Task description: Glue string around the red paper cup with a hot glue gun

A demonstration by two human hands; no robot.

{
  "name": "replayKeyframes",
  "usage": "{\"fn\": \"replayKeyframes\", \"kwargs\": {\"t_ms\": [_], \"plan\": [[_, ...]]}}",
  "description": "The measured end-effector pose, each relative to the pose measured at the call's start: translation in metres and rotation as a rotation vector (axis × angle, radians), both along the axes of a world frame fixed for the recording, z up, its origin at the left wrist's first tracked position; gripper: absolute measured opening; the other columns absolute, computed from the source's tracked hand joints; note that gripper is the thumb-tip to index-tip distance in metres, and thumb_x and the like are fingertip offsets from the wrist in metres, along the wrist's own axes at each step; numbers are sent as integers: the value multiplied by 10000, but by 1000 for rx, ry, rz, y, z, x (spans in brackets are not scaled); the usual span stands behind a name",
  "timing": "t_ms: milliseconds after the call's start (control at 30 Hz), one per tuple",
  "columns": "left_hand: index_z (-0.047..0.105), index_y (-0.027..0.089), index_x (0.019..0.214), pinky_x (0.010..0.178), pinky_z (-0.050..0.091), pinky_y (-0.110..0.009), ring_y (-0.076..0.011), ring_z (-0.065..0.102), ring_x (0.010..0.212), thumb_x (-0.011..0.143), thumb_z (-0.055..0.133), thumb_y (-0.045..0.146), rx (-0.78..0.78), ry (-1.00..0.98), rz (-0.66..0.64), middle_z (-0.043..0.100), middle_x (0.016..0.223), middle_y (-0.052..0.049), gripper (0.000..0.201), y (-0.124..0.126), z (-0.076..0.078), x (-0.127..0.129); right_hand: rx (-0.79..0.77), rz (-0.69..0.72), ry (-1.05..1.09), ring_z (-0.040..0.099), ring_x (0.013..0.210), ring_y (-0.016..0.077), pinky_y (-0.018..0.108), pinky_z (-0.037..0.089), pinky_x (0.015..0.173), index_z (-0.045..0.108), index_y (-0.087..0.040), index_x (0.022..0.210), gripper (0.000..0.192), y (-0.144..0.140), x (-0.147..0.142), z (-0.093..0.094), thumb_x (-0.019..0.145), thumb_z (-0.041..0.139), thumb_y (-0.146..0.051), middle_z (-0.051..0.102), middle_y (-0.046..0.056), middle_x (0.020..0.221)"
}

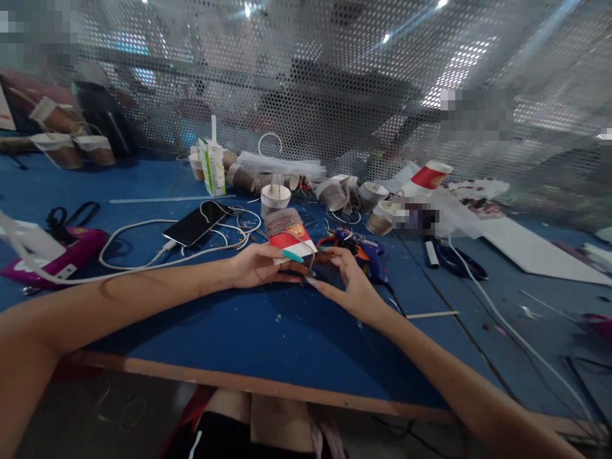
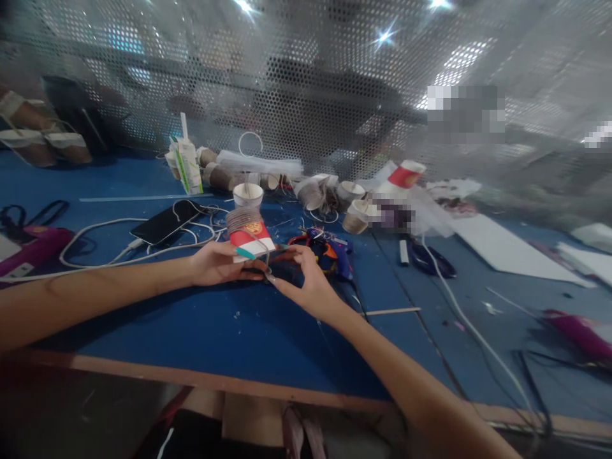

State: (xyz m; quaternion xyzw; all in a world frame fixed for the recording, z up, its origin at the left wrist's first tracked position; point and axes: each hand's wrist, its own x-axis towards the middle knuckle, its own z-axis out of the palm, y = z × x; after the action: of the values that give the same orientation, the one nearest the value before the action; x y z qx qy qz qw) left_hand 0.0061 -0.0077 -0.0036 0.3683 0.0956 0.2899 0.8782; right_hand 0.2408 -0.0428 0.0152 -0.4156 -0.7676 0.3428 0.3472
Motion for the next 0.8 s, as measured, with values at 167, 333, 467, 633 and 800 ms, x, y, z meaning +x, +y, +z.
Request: {"fn": "replayKeyframes", "kwargs": {"t_ms": [167,333,467,633,800], "plan": [[696,118,1117,1013,434,-413,-218,677,1021,702,742,234,-22,2,-6,767,996,-85,433,-1,2,-1,-259,1,218,634,815,192,353,501,728,469,-247,1065,362,-1,-3,11,783,668,-356,656,34,891],[706,110,1079,1015,439,-400,-212,683,1009,694,757,219,-36,16,5,769,975,-88,403,-1,3,0,-426,13,444,580,667,185,315,438,592,557,-206,999,348,-5,-6,26,684,631,-332,630,36,752],[726,116,987,995,457,-395,-208,695,967,665,781,212,-46,42,41,774,925,-81,341,-3,3,2,-546,-20,556,449,523,169,332,421,513,623,-174,946,353,-5,-4,33,694,545,-409,522,18,625],[720,130,1001,972,467,-395,-196,699,913,644,771,151,-12,73,73,771,893,-60,362,-4,5,3,-370,-222,646,459,562,185,376,497,592,605,-222,865,236,6,7,39,686,519,-351,455,5,632],[708,131,1067,952,468,-371,-211,684,981,612,756,220,6,31,-31,760,983,-88,466,-2,4,-2,12,-436,403,483,585,192,353,441,560,506,-259,783,188,17,17,29,760,528,-444,484,5,641]]}}
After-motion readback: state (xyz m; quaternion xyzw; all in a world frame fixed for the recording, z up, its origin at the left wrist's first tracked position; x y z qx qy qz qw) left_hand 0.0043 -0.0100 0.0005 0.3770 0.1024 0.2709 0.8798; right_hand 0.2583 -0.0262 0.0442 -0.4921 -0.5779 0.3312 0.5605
